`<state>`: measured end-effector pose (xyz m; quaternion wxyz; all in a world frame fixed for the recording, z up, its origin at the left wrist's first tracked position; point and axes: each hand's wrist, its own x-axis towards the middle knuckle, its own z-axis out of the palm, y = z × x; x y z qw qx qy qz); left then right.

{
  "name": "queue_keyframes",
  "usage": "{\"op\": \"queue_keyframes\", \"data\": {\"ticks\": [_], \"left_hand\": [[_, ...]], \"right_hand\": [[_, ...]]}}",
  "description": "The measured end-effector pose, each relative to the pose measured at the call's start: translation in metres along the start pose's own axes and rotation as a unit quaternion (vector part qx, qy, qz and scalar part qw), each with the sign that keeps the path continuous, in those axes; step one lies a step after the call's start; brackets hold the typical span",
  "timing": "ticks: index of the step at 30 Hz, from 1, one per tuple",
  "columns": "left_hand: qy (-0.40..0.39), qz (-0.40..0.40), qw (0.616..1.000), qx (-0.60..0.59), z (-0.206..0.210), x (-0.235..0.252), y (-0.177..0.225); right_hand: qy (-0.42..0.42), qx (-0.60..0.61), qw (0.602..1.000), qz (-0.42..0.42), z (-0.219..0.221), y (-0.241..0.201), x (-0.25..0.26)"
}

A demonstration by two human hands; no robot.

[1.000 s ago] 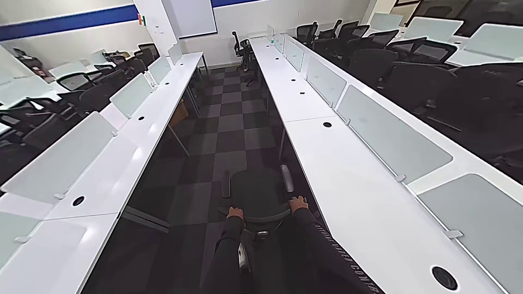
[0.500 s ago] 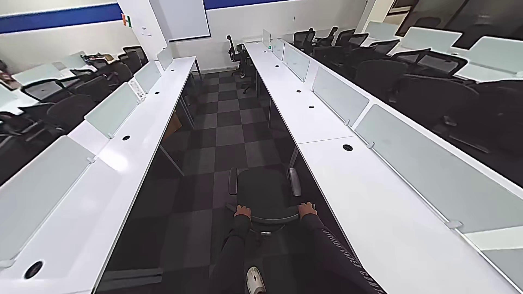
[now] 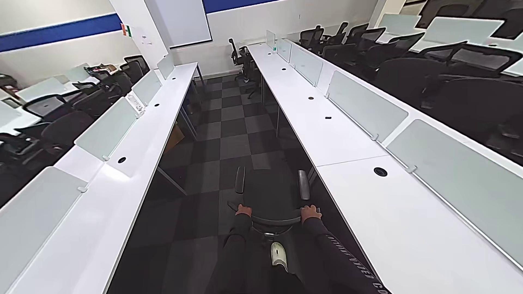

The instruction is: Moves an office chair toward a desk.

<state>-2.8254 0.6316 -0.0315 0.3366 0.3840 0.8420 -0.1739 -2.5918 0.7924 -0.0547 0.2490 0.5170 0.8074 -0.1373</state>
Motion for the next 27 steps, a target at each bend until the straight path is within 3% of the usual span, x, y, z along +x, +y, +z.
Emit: {"op": "queue_keyframes", "data": {"ticks": [3, 13, 18, 27], "left_hand": [[-0.002, -0.057, 0.995, -0.082, -0.044, 0.037, 0.0], [-0.004, -0.076, 0.997, -0.026, -0.161, 0.159, 0.002], [0.008, -0.042, 0.998, 0.056, -0.217, 0.223, -0.008], [0.042, 0.034, 0.998, 0.045, -0.349, 0.356, -0.049]], "right_hand": [[-0.005, -0.006, 1.0, -0.005, -0.032, -0.017, 0.043], [-0.014, -0.017, 0.999, -0.026, -0.128, -0.061, 0.179], [-0.015, -0.015, 0.999, -0.03, -0.174, -0.088, 0.253], [0.013, 0.007, 1.0, 0.006, -0.268, -0.167, 0.381]]}}
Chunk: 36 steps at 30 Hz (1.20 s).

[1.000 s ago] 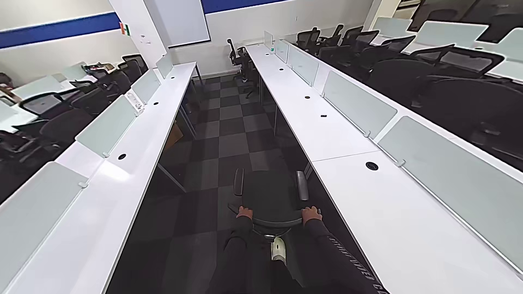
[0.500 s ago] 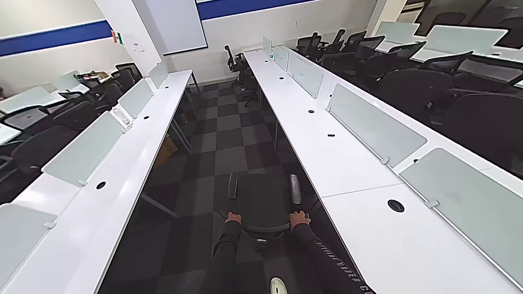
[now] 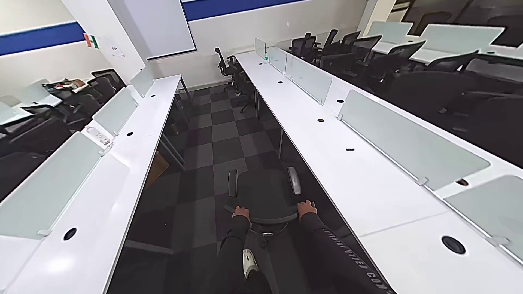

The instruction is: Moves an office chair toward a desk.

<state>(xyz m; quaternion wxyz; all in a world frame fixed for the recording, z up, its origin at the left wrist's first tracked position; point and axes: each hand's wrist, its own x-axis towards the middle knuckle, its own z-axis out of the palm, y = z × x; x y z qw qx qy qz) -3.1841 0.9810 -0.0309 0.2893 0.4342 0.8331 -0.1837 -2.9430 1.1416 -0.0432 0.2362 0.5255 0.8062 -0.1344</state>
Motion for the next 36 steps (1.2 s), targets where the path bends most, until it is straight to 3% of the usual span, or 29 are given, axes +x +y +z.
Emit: {"op": "queue_keyframes", "data": {"ticks": [11, 29, 33, 36], "left_hand": [[-0.021, 0.039, 0.999, 0.009, -0.104, 0.137, -0.078], [0.005, 0.035, 0.999, 0.001, -0.26, 0.331, -0.147], [0.003, 0.028, 1.0, 0.01, -0.288, 0.37, -0.155], [0.002, 0.035, 0.999, 0.013, -0.309, 0.397, -0.169]], "right_hand": [[-0.006, -0.04, 0.999, 0.002, -0.069, -0.096, 0.115], [0.027, -0.049, 0.995, -0.083, -0.194, -0.187, 0.304], [-0.038, -0.084, 0.99, -0.11, -0.227, -0.203, 0.339], [-0.1, -0.083, 0.975, -0.178, -0.254, -0.208, 0.371]]}}
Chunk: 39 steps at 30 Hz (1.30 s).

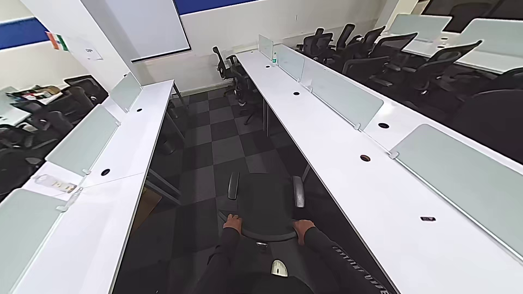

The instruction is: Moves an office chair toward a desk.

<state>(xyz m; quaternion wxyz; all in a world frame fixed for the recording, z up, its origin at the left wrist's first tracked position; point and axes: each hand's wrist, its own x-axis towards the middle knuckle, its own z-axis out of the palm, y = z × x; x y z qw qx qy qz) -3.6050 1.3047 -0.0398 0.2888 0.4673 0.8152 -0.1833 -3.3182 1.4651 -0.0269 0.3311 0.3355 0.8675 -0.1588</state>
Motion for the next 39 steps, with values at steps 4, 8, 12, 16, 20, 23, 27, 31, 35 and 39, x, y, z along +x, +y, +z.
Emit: {"op": "queue_keyframes", "data": {"ticks": [4, 8, 12, 16, 20, 23, 27, 31, 35, 39], "left_hand": [[0.004, 0.013, 1.0, 0.016, -0.035, 0.052, -0.029], [0.006, 0.038, 0.998, 0.056, -0.081, 0.11, -0.072], [0.021, 0.048, 0.997, 0.049, -0.125, 0.162, -0.104], [0.03, 0.069, 0.996, 0.036, -0.17, 0.213, -0.126], [0.017, 0.091, 0.995, 0.041, -0.209, 0.255, -0.147], [0.011, 0.113, 0.991, 0.064, -0.236, 0.285, -0.158], [0.007, 0.13, 0.988, 0.078, -0.264, 0.318, -0.173], [0.006, 0.142, 0.985, 0.093, -0.288, 0.349, -0.179], [0.022, 0.148, 0.986, 0.075, -0.307, 0.378, -0.197], [0.052, 0.18, 0.98, 0.061, -0.325, 0.409, -0.221]], "right_hand": [[-0.024, 0.026, 0.997, -0.067, -0.032, 0.004, 0.049], [-0.015, 0.06, 0.996, -0.059, -0.063, -0.025, 0.091], [0.037, 0.071, 0.997, -0.007, -0.088, -0.057, 0.128], [0.058, 0.079, 0.994, 0.047, -0.128, -0.074, 0.165], [0.046, 0.091, 0.992, 0.08, -0.163, -0.088, 0.202], [0.043, 0.095, 0.989, 0.1, -0.185, -0.095, 0.226], [0.047, 0.111, 0.986, 0.117, -0.208, -0.106, 0.253], [0.041, 0.123, 0.984, 0.12, -0.229, -0.107, 0.273], [0.058, 0.155, 0.982, 0.096, -0.245, -0.113, 0.294], [0.095, 0.188, 0.977, 0.042, -0.255, -0.119, 0.32]]}}
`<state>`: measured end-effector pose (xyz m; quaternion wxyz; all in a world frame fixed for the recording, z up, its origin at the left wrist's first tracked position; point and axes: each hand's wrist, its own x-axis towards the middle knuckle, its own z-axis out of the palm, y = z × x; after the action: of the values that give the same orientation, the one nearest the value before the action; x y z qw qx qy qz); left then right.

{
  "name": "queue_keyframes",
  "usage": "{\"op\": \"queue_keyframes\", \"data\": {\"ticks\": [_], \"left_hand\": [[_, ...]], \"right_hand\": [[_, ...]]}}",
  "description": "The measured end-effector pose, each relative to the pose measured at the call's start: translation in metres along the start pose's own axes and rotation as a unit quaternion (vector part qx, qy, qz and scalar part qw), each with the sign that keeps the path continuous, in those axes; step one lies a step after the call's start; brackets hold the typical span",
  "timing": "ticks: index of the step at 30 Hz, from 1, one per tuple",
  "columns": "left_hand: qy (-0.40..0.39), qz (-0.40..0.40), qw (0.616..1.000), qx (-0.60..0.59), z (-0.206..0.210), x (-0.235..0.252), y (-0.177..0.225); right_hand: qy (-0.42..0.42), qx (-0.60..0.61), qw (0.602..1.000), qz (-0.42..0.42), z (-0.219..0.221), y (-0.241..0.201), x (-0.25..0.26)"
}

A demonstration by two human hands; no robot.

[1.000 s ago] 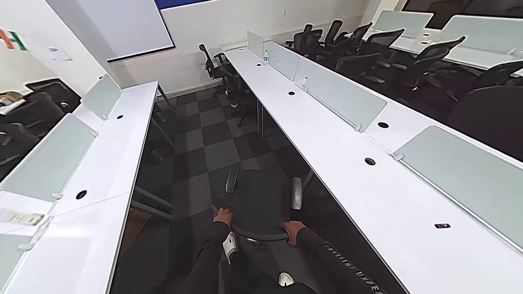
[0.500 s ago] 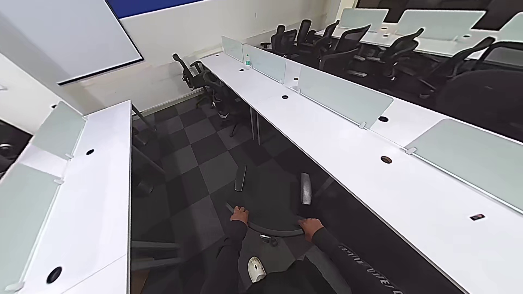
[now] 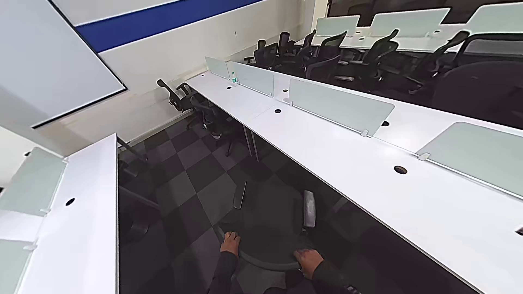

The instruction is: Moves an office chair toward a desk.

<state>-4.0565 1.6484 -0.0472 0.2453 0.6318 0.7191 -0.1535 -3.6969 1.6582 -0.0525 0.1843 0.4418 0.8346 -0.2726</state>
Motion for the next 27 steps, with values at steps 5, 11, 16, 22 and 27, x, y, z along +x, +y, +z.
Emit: {"op": "queue_keyframes", "data": {"ticks": [5, 11, 16, 22, 27], "left_hand": [[-0.007, 0.018, 0.999, 0.031, -0.017, 0.042, -0.028], [0.002, 0.03, 0.999, 0.035, -0.055, 0.089, -0.054], [-0.014, 0.065, 0.997, 0.043, -0.09, 0.132, -0.079], [-0.034, 0.126, 0.988, 0.085, -0.132, 0.188, -0.113], [-0.062, 0.19, 0.97, 0.135, -0.161, 0.229, -0.128]], "right_hand": [[0.036, 0.044, 0.994, -0.091, -0.001, 0.008, 0.038], [0.065, 0.054, 0.993, -0.084, -0.025, -0.006, 0.081], [0.021, 0.102, 0.995, 0.01, -0.047, -0.028, 0.123], [0.101, 0.091, 0.978, 0.16, -0.049, -0.082, 0.164], [0.112, 0.101, 0.954, 0.258, -0.062, -0.123, 0.184]]}}
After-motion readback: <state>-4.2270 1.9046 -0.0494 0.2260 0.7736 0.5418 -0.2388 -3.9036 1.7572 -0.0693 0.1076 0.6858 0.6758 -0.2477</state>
